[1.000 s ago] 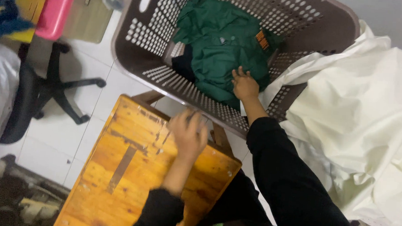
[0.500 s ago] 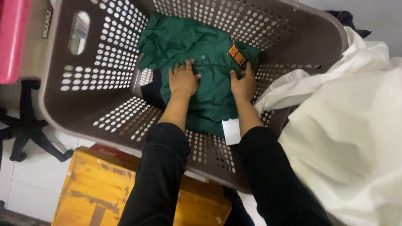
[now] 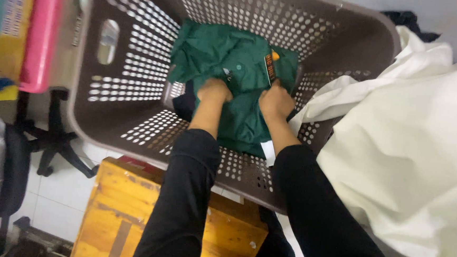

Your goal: Folding a green long-sleeved shirt on a wooden table.

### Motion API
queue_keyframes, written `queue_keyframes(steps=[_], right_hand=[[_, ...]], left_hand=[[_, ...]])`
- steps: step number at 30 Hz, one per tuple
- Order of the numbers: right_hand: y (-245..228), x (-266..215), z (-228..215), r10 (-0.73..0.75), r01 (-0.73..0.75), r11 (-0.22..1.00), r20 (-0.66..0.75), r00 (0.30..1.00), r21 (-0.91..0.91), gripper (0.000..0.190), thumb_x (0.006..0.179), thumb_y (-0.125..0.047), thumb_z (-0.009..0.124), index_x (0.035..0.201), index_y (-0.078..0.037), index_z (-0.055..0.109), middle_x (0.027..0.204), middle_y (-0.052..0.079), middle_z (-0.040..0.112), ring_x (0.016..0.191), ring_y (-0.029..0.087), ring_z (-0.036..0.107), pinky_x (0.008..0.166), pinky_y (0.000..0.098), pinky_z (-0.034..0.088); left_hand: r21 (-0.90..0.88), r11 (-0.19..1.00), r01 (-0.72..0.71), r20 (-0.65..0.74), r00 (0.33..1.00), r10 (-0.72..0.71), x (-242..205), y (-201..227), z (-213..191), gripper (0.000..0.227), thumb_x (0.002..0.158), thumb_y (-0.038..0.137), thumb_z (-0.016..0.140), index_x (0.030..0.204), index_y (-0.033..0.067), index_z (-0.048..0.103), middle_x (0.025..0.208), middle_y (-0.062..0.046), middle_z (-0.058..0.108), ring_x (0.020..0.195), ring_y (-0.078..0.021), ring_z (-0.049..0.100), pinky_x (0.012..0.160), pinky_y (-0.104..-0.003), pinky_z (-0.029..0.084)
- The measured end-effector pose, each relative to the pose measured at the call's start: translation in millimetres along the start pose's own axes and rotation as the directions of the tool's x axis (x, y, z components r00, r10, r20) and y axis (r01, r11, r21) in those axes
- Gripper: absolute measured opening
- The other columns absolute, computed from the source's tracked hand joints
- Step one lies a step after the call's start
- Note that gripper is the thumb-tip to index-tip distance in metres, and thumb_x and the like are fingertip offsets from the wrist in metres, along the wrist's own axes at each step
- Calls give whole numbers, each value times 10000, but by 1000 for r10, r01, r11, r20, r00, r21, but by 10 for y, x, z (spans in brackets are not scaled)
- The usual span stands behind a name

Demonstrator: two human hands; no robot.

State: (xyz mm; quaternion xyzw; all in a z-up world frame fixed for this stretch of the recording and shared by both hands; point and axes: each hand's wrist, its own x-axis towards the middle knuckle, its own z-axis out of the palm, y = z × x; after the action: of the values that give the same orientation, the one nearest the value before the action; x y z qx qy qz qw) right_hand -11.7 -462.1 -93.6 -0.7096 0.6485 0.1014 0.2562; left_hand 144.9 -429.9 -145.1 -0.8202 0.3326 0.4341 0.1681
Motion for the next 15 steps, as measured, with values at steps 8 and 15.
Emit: queue_keyframes(steps=[8, 15], right_hand=[[46, -749, -656, -182, 232, 963, 300, 936, -137, 485, 765, -278, 407, 1187, -44, 454, 967, 174, 616, 918, 341, 590, 729, 480, 452], [384, -2579, -1542, -646, 504, 730, 225, 729, 461, 257, 669, -75, 509, 854, 1, 671, 607, 206, 623, 551, 284, 591, 520, 351, 426]], left_hand=[[-33, 996, -87, 127, 988, 90, -1452, -379, -193, 515, 715, 351, 457, 1120, 37, 514, 1159, -177, 489, 1106, -360, 436, 850, -541, 370], [-373, 507, -777, -829, 525, 193, -3745, -1136, -387, 217, 863, 185, 505, 966, 23, 607, 948, -179, 574, 915, -390, 541, 766, -454, 440]])
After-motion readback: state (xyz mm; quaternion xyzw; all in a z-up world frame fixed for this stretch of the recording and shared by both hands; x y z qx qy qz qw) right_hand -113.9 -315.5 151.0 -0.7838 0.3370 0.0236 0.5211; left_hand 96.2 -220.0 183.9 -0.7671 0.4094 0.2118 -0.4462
